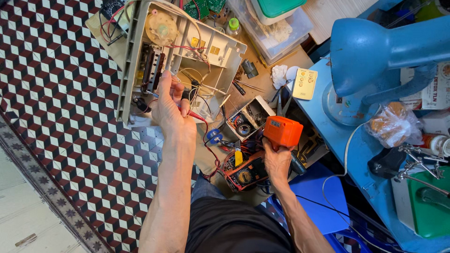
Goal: The person works on an open electronic device on a cluttered workbench. They use a heat gun to apply heat to internal components and wires, then manipulate and adjust the wires with their hands. The person repeatedly applies heat and adjusts connections throughout the clip.
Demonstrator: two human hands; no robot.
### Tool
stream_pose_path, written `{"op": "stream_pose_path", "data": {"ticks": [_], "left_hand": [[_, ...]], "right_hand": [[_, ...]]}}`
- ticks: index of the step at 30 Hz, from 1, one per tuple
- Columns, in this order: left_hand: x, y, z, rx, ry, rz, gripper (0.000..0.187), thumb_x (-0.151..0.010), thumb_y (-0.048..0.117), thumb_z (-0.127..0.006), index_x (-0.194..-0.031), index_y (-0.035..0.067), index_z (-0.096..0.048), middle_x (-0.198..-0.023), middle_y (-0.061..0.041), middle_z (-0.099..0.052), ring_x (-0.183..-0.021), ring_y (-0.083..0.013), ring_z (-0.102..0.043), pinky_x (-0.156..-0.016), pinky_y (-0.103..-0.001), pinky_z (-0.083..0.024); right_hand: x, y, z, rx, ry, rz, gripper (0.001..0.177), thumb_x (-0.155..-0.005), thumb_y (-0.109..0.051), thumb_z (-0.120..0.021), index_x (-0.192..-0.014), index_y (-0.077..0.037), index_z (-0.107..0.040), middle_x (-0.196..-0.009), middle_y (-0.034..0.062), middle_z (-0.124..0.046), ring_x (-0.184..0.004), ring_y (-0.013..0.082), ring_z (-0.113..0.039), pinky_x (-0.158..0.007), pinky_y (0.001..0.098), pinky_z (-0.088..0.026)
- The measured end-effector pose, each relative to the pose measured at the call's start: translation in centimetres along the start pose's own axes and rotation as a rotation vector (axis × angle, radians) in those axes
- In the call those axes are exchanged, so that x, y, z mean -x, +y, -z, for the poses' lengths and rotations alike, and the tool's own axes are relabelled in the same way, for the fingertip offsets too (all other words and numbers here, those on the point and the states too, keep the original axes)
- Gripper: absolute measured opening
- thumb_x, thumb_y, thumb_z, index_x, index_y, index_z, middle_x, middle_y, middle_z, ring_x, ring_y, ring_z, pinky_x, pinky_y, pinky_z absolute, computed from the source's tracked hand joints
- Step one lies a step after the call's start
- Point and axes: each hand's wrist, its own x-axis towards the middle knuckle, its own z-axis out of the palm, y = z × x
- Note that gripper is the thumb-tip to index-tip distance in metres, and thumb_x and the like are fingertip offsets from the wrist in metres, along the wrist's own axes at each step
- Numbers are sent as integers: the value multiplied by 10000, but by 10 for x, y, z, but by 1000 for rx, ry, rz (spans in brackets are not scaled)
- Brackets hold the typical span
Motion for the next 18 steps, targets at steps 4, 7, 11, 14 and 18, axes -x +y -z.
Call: {"op": "stream_pose_path", "data": {"ticks": [4, 7, 11, 14, 18], "left_hand": [[1, 0, 0, 2, -11, -10, 227, -862, 254, -823, -825, 102, -659, -753, 29, -609, -590, -8, -481, -353, -187, -255], [1, 1, -2, 4, -10, -5, 211, -860, 252, -815, -829, 108, -664, -765, 31, -618, -609, -6, -512, -356, -187, -257], [3, 2, -4, 6, -17, -8, 220, -866, 256, -816, -820, 112, -656, -770, 36, -613, -596, -5, -492, -354, -190, -253], [-2, -1, 0, -5, -19, -9, 221, -866, 265, -815, -822, 115, -658, -754, 32, -604, -571, -6, -466, -349, -183, -239], [-1, -1, 1, -3, -45, -27, 242, -876, 264, -814, -810, 111, -638, -776, 32, -613, -601, -6, -499, -354, -190, -243]], "right_hand": [[-4, 4, -6, 78, 53, 176, 405, -888, -352, -734, -1077, -8, -635, -851, 107, -639, -756, 242, -631, -736, 410, -505], [1, 0, -3, 45, 67, 228, 424, -878, -349, -722, -1103, -9, -609, -853, 116, -623, -768, 256, -616, -753, 420, -502], [7, -8, -3, -12, 61, 92, 487, -855, -360, -714, -1147, 3, -571, -864, 167, -632, -770, 289, -637, -741, 440, -519], [2, -6, -4, 120, 70, 154, 479, -893, -365, -725, -1159, 22, -632, -946, 167, -689, -856, 274, -663, -820, 423, -506], [-3, 2, -6, 109, 58, 142, 479, -883, -373, -720, -1145, 24, -662, -932, 154, -705, -842, 264, -673, -791, 419, -515]]}}
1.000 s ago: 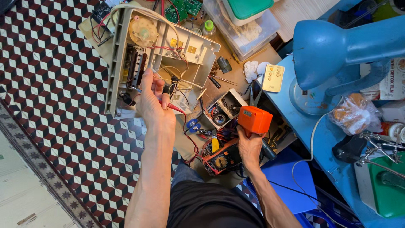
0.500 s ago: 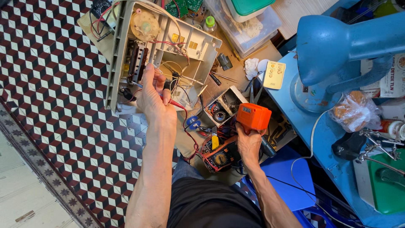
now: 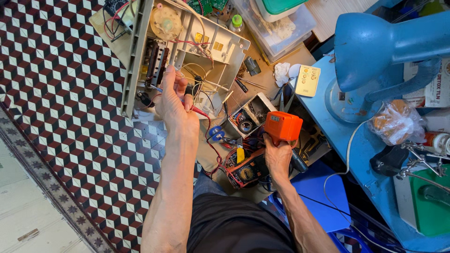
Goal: The person works on an open electronic device on a cluttered workbench. They use a heat gun to apply heat to internal components and wires, then manipulate and adjust the wires with their hands. The person repeatedly applies heat and adjusts connections throughout the clip.
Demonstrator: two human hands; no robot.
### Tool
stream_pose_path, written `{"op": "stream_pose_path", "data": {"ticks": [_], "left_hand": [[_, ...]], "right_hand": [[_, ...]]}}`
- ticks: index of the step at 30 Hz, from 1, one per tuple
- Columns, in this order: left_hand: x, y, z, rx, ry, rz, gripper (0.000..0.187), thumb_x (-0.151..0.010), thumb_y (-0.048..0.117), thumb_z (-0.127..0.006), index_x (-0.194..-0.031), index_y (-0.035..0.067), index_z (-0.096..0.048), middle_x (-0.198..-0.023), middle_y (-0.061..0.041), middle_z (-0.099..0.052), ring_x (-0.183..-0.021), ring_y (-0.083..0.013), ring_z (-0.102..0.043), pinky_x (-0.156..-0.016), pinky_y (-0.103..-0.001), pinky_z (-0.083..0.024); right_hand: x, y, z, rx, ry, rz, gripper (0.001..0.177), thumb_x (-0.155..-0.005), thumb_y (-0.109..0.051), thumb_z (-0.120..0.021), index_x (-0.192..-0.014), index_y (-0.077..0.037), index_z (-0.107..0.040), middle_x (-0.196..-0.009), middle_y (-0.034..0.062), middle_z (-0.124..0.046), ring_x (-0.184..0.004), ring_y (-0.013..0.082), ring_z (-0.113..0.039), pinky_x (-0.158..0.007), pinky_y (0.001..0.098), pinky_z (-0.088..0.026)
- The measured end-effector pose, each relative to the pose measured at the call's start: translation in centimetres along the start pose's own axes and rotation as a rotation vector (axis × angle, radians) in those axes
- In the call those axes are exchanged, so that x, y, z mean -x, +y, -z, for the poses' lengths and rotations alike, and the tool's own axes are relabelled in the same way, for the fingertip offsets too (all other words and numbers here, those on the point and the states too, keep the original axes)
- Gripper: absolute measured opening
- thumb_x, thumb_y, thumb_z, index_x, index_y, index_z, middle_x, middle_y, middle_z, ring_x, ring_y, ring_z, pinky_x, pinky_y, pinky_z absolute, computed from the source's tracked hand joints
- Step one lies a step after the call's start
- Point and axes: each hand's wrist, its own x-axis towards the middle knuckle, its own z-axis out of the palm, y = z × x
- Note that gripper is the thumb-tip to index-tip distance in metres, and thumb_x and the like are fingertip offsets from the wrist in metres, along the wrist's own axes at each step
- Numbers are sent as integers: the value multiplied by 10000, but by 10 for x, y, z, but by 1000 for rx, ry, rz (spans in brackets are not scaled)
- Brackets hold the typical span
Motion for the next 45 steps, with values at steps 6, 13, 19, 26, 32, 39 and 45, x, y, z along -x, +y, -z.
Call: {"op": "stream_pose_path", "data": {"ticks": [6, 13, 19, 26, 32, 39, 45], "left_hand": [[1, 0, -5, 32, 71, 4, 240, -830, 226, -833, -863, 94, -636, -807, 20, -664, -676, -34, -619, -341, -197, -274], [-1, -2, -5, 40, 88, -12, 303, -819, 224, -856, -869, 116, -577, -807, 13, -669, -701, -59, -646, -351, -202, -295], [-7, -5, 2, -3, 11, -16, 243, -821, 248, -847, -807, 111, -647, -780, 24, -661, -677, -42, -617, -353, -200, -271], [-13, -16, 10, -24, -26, -25, 250, -862, 260, -831, -779, 130, -633, -755, 38, -634, -657, -28, -566, -389, -205, -247], [-1, -4, -2, -7, 45, -15, 256, -837, 236, -825, -760, 139, -601, -760, 40, -663, -673, -44, -623, -420, -228, -252], [2, -2, -4, 3, 72, 37, 228, -831, 252, -824, -814, 165, -614, -783, 56, -675, -689, -23, -616, -457, -211, -255], [2, -3, 0, 4, 45, 35, 184, -850, 218, -819, -892, 134, -661, -809, 44, -679, -703, -23, -596, -467, -209, -267]], "right_hand": [[10, -6, 15, -92, -33, -123, 437, -882, -371, -748, -1068, 24, -720, -717, 149, -674, -568, 212, -633, -539, 359, -498], [51, -22, 50, -440, -57, -38, 274, -924, -207, -718, -1115, -16, -676, -693, 74, -642, -519, 144, -600, -449, 304, -478], [83, -29, 64, -482, -7, -4, 264, -924, -170, -717, -1132, -11, -682, -728, 54, -665, -539, 137, -609, -465, 297, -488], [105, -15, 67, -547, 6, 3, 250, -921, -185, -708, -1113, -27, -685, -732, 44, -668, -555, 119, -601, -480, 281, -480], [108, -18, 64, -566, 40, -150, 253, -916, -198, -727, -1086, -15, -688, -683, 98, -631, -528, 169, -586, -470, 319, -467], [105, -21, 62, -536, 68, -144, 260, -898, -148, -718, -1114, -8, -684, -727, 111, -662, -548, 182, -623, -476, 343, -499], [107, -24, 57, -555, 46, -104, 268, -904, -126, -714, -1123, 23, -675, -796, 144, -673, -557, 196, -619, -477, 350, -499]]}}
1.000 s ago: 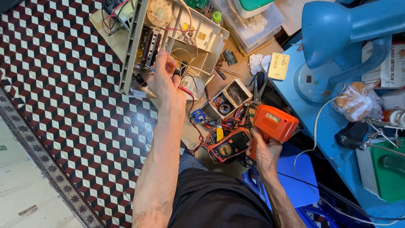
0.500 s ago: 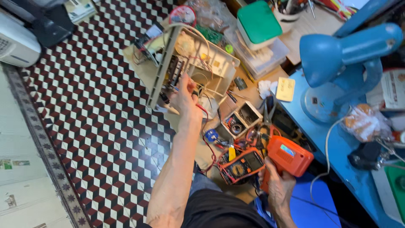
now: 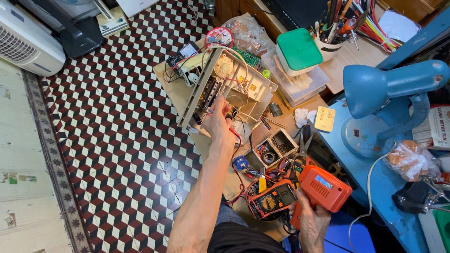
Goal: The person works on an open electronic device on a cluttered workbench. They use a heat gun to apply heat to internal components and wires, then manipulate and adjust the wires with their hands. The person repeatedly applies heat and adjusts connections throughout the clip.
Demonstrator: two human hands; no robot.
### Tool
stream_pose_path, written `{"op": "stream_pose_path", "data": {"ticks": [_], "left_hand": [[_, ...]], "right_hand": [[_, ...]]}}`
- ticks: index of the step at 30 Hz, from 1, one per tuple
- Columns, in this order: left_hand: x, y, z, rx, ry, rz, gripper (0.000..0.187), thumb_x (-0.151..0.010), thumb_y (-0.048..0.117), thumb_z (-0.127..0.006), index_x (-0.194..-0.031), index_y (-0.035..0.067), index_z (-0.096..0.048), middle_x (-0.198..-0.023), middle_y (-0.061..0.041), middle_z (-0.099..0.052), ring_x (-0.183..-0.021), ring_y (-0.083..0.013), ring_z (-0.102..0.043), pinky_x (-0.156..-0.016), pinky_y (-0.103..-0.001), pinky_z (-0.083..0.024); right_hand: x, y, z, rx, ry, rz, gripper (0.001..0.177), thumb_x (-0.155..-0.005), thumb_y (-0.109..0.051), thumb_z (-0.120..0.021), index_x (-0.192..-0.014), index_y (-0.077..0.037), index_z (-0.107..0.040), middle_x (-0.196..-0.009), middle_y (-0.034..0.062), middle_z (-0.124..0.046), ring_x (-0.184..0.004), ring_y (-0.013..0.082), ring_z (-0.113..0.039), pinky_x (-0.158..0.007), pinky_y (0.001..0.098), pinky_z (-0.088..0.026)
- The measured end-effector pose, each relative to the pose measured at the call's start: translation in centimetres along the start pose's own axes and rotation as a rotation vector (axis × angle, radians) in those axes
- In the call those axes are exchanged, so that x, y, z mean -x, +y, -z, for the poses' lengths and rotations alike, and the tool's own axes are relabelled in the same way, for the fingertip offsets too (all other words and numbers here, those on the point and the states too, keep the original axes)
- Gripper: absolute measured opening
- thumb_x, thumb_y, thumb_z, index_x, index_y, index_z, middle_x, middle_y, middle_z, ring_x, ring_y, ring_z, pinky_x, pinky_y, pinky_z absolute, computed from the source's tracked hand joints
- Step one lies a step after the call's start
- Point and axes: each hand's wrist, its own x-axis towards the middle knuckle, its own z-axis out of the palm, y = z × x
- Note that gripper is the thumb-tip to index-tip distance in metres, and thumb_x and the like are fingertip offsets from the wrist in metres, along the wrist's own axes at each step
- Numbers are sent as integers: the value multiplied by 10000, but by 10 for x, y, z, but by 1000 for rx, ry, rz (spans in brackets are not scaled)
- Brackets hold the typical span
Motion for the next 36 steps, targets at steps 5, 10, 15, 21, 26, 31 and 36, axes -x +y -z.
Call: {"op": "stream_pose_path", "data": {"ticks": [5, 10, 15, 21, 26, 31, 36], "left_hand": [[7, -7, 17, 0, -88, -16, 259, -877, 131, -757, -1127, 66, -739, -907, 23, -682, -758, -40, -589, -469, -199, -285], [39, -3, 31, -1, -182, -29, 375, -969, 223, -618, -1292, 36, -651, -1147, -53, -694, -857, -92, -639, -523, -202, -368], [88, 28, 57, -229, -184, -177, 549, -980, 437, -480, -1384, 78, -577, -1184, -53, -656, -933, -116, -637, -668, -261, -491], [69, 23, 175, -532, 91, -158, 729, -1008, 625, -401, -1145, -8, -736, -1054, -46, -736, -869, -123, -583, -698, -261, -443], [13, -40, 255, -421, 94, 295, 610, -980, 588, -566, -1012, -3, -714, -876, -87, -670, -600, -115, -532, -521, -258, -426], [-13, -128, 229, -354, -191, 296, 369, -920, 289, -779, -1091, -4, -638, -887, -51, -668, -666, -137, -645, -617, -272, -555], [20, -107, 154, -925, -484, 148, 506, -936, 253, -690, -1374, 60, -526, -942, -38, -740, -816, -83, -682, -727, -229, -548]], "right_hand": [[4, -5, -6, -28, 8, 3, 266, -901, -130, -711, -1126, 6, -668, -879, 126, -707, -573, 186, -636, -480, 336, -511], [5, -3, -5, -34, -21, 47, 239, -920, -119, -707, -1112, 20, -675, -889, 152, -714, -577, 190, -644, -481, 331, -517], [9, -5, -1, -38, -47, 66, 213, -928, -101, -694, -1098, 26, -680, -882, 149, -731, -578, 180, -645, -489, 324, -526], [18, -7, 10, -34, -136, 127, 206, -969, -112, -682, -1102, 46, -692, -837, 170, -709, -584, 177, -644, -486, 326, -520], [29, -5, 11, -68, -143, 110, 221, -943, -114, -682, -1116, 23, -680, -900, 135, -728, -603, 159, -636, -518, 311, -519], [38, 5, 12, -43, -84, 47, 234, -930, -117, -691, -1120, 19, -680, -891, 143, -716, -584, 180, -623, -512, 315, -501], [42, 7, 2, -18, 2, 44, 247, -936, -110, -699, -1128, 44, -685, -894, 169, -694, -603, 189, -638, -498, 320, -498]]}}
